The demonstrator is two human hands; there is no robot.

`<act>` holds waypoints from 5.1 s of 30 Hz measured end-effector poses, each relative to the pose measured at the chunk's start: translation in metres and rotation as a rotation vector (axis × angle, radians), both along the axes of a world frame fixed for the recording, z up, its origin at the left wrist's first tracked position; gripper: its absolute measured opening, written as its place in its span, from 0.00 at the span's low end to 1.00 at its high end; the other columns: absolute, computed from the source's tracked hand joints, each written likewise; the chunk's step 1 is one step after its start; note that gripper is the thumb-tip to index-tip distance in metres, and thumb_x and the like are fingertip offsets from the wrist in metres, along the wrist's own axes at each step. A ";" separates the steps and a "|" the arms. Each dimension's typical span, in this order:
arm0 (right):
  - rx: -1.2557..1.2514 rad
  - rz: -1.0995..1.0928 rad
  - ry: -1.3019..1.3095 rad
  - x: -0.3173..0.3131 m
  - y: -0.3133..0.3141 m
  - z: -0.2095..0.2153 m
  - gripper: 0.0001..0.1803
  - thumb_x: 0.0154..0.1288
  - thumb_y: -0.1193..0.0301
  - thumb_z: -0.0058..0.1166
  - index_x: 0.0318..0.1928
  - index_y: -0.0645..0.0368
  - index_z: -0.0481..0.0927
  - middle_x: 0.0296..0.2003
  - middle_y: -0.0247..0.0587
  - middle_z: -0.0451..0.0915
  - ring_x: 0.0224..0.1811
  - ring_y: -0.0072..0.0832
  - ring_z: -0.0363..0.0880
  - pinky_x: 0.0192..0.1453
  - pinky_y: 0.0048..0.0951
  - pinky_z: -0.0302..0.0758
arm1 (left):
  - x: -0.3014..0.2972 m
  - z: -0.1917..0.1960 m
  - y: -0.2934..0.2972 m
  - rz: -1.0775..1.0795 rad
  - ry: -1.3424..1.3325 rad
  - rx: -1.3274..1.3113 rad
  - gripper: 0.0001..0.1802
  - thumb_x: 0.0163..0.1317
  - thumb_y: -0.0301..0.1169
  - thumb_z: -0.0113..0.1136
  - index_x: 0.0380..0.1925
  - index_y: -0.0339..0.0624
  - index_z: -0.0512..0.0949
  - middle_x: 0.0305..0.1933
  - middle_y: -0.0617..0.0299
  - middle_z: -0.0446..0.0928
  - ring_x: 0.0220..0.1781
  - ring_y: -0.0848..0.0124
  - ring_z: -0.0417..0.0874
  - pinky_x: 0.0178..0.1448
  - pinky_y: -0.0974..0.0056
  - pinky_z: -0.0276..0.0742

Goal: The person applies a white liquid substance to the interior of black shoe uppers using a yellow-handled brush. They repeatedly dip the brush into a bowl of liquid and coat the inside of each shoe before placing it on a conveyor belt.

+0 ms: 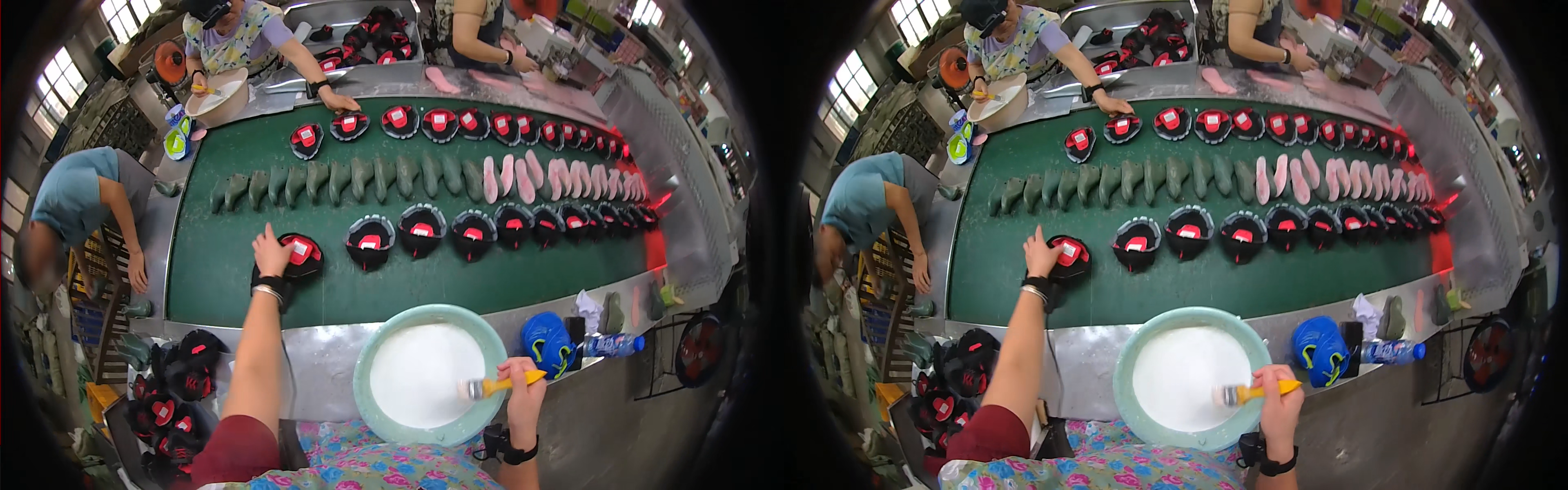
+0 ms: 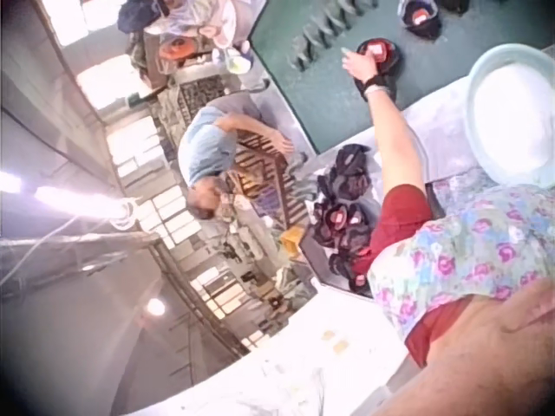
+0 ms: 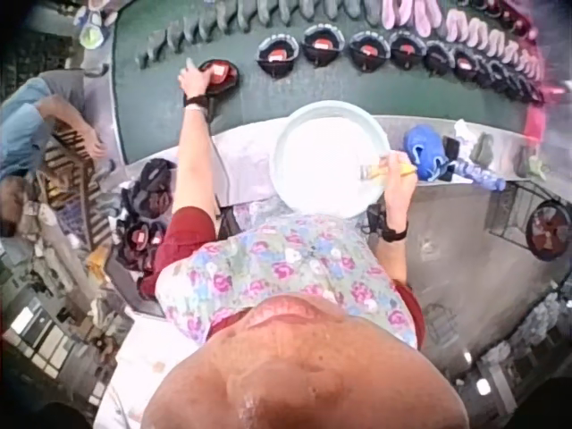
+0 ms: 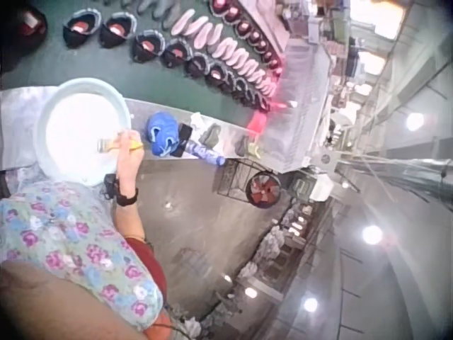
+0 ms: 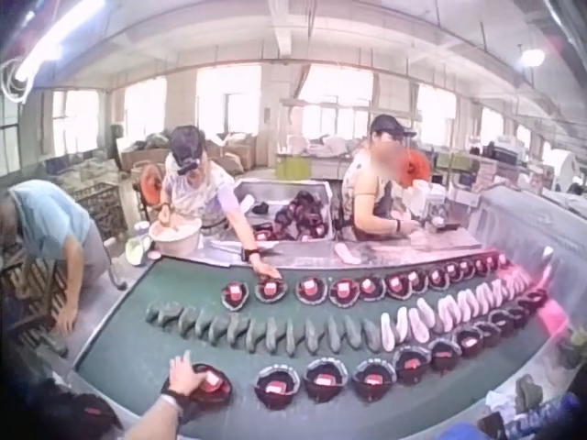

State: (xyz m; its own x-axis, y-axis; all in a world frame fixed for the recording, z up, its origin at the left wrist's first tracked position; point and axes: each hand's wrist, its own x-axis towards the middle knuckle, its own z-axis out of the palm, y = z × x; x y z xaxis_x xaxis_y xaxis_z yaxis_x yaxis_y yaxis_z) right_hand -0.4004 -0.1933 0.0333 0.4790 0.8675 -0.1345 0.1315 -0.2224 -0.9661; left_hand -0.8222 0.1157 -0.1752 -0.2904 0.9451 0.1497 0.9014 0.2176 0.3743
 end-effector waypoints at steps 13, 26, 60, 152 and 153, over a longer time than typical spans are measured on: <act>0.180 0.337 -0.261 -0.060 0.011 0.032 0.09 0.70 0.72 0.50 0.37 0.66 0.79 0.32 0.34 0.77 0.28 0.17 0.71 0.34 0.19 0.69 | 0.056 0.122 -0.093 -0.106 -0.653 0.359 0.08 0.54 0.22 0.52 0.34 0.38 0.67 0.30 0.43 0.75 0.36 0.43 0.78 0.40 0.52 0.74; 0.046 0.446 0.789 -0.059 -0.048 0.081 0.21 0.56 0.77 0.64 0.51 0.62 0.76 0.37 0.27 0.79 0.28 0.09 0.69 0.27 0.14 0.63 | 0.174 0.212 -0.320 -1.086 -0.789 0.600 0.14 0.49 0.10 0.54 0.36 0.31 0.69 0.60 0.27 0.67 0.62 0.39 0.73 0.60 0.51 0.73; 0.079 0.348 -0.294 -0.060 -0.040 -0.039 0.10 0.52 0.76 0.66 0.37 0.63 0.85 0.34 0.48 0.84 0.34 0.35 0.84 0.40 0.28 0.78 | 0.084 0.122 -0.361 -0.198 -1.805 -0.750 0.25 0.73 0.29 0.39 0.69 0.49 0.54 0.64 0.53 0.67 0.56 0.57 0.79 0.47 0.52 0.84; 0.504 0.744 -0.708 -0.156 -0.027 0.025 0.19 0.43 0.77 0.66 0.41 0.61 0.82 0.44 0.37 0.82 0.45 0.35 0.79 0.42 0.31 0.80 | 0.064 0.199 -0.303 -0.400 -1.737 -0.332 0.25 0.65 0.28 0.49 0.63 0.38 0.62 0.50 0.54 0.77 0.44 0.69 0.78 0.45 0.63 0.76; 0.454 0.755 -0.609 -0.152 -0.032 0.027 0.20 0.44 0.78 0.69 0.42 0.64 0.81 0.43 0.42 0.83 0.46 0.37 0.79 0.48 0.32 0.77 | 0.055 0.199 -0.305 -0.449 -1.821 -0.373 0.32 0.64 0.25 0.53 0.68 0.37 0.57 0.57 0.55 0.72 0.51 0.71 0.75 0.51 0.60 0.77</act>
State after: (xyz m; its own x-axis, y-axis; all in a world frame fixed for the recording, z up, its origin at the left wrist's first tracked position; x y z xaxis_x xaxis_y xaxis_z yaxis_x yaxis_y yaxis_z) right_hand -0.5524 -0.2255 0.0606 -0.3251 0.8763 0.3556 0.5728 0.4817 -0.6633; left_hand -0.7675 -0.1891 0.0243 0.4005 0.8922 -0.2089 -0.4670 0.3949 0.7912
